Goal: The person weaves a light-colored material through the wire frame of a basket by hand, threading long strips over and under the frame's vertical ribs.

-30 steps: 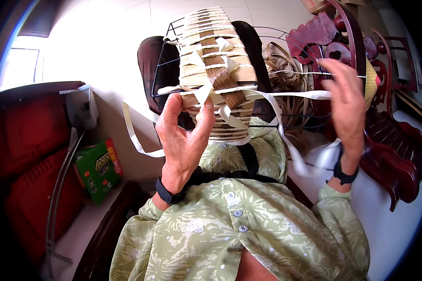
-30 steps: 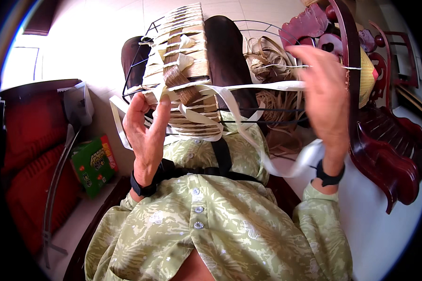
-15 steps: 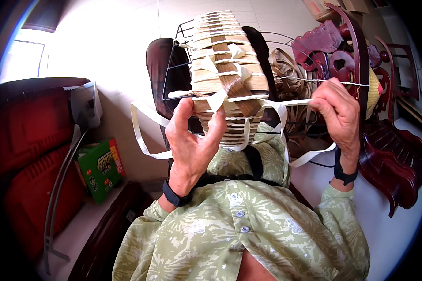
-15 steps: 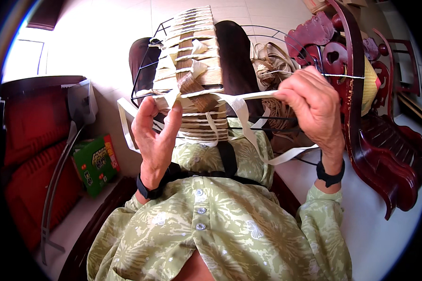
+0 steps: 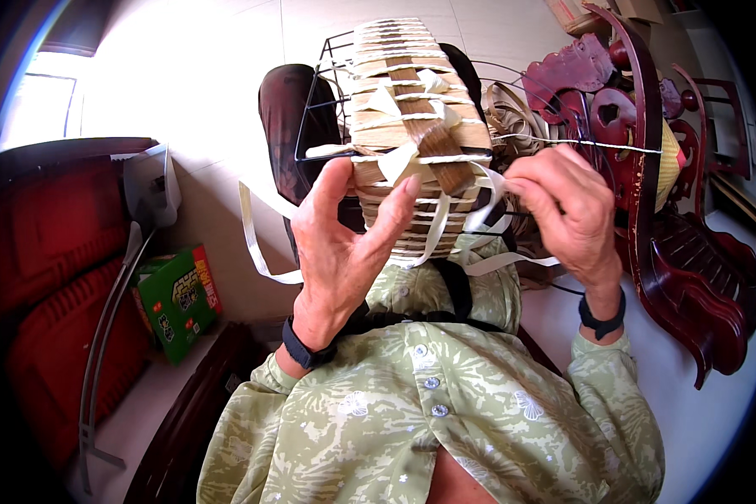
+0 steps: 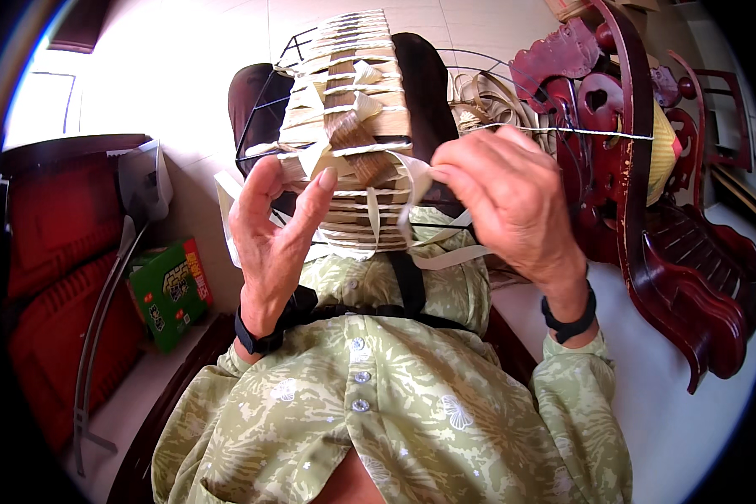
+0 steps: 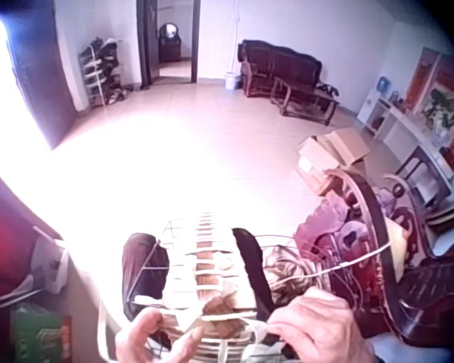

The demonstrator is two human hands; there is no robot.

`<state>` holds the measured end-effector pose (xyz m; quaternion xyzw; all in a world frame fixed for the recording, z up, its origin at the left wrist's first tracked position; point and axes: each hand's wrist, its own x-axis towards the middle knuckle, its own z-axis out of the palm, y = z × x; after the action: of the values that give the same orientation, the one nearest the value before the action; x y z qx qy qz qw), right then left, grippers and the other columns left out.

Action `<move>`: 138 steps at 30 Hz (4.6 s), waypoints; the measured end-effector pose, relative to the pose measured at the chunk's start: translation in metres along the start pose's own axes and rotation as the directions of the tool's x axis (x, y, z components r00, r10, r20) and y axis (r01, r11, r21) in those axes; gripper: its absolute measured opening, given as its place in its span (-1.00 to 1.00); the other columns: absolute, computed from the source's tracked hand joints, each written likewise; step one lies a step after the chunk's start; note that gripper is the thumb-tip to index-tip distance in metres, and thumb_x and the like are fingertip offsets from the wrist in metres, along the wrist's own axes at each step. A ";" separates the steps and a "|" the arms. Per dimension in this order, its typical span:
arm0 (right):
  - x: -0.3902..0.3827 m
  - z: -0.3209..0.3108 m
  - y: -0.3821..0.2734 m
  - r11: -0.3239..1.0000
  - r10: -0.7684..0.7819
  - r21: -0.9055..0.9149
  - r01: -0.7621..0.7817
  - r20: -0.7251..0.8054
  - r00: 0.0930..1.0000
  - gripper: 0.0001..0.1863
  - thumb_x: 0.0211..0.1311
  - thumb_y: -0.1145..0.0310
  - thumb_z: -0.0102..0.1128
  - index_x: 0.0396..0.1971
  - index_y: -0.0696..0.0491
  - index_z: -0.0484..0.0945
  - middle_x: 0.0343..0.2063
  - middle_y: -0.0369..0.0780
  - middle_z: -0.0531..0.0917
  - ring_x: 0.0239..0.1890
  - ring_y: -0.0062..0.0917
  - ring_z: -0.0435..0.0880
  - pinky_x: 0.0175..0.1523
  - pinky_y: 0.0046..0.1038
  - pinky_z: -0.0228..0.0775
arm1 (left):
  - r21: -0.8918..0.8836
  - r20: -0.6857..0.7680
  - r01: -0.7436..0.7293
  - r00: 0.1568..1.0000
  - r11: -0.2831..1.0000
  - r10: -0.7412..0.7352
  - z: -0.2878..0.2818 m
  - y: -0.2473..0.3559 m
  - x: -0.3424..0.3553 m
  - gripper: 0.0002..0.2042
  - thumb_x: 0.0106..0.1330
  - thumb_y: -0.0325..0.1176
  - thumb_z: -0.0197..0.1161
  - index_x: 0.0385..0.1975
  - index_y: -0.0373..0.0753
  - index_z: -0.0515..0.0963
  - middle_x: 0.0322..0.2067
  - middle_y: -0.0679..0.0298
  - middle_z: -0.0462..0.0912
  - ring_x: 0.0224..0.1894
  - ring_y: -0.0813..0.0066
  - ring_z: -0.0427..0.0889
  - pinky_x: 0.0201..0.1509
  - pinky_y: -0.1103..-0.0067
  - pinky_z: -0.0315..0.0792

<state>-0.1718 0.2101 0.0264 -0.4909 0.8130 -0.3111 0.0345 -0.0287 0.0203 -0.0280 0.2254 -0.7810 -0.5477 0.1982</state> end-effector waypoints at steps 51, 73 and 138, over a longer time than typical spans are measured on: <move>0.020 0.017 -0.010 0.995 0.026 -0.096 -0.024 0.025 0.999 -0.87 0.14 0.51 0.25 -0.49 0.15 0.45 -0.61 -0.12 0.48 -0.55 -0.17 0.53 -0.45 -0.26 0.31 | -0.331 0.014 0.090 0.996 0.939 -0.090 0.011 0.006 0.004 -0.86 0.13 -0.48 0.49 -0.40 -0.28 0.64 -0.36 0.35 0.54 -0.24 0.55 0.48 -0.07 0.61 0.35; 0.019 0.005 0.002 0.976 0.176 0.116 -0.182 0.055 0.983 -0.86 0.23 0.44 0.24 -0.45 0.17 0.51 -0.61 -0.12 0.53 -0.59 -0.24 0.51 -0.45 -0.34 0.31 | -0.159 0.078 -0.147 0.984 0.976 0.160 0.007 -0.007 0.008 -0.68 0.02 -0.40 0.57 -0.26 -0.26 0.59 -0.26 0.29 0.57 -0.25 0.48 0.55 -0.26 0.54 0.43; -0.003 -0.010 0.041 0.992 0.114 0.053 -0.114 0.010 0.993 -0.78 0.27 0.34 0.27 -0.13 0.10 0.61 -0.20 -0.22 0.68 -0.04 -0.30 0.60 0.17 -0.35 0.31 | 0.112 0.264 -0.406 0.892 0.907 0.367 -0.019 0.004 0.024 -0.72 0.10 -0.48 0.50 -0.18 -0.25 0.64 -0.26 0.21 0.59 -0.33 0.44 0.63 -0.30 0.56 0.53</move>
<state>-0.2059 0.2307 0.0114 -0.4438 0.8310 -0.3284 0.0681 -0.0378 -0.0067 -0.0164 0.0135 -0.8707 -0.4538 0.1894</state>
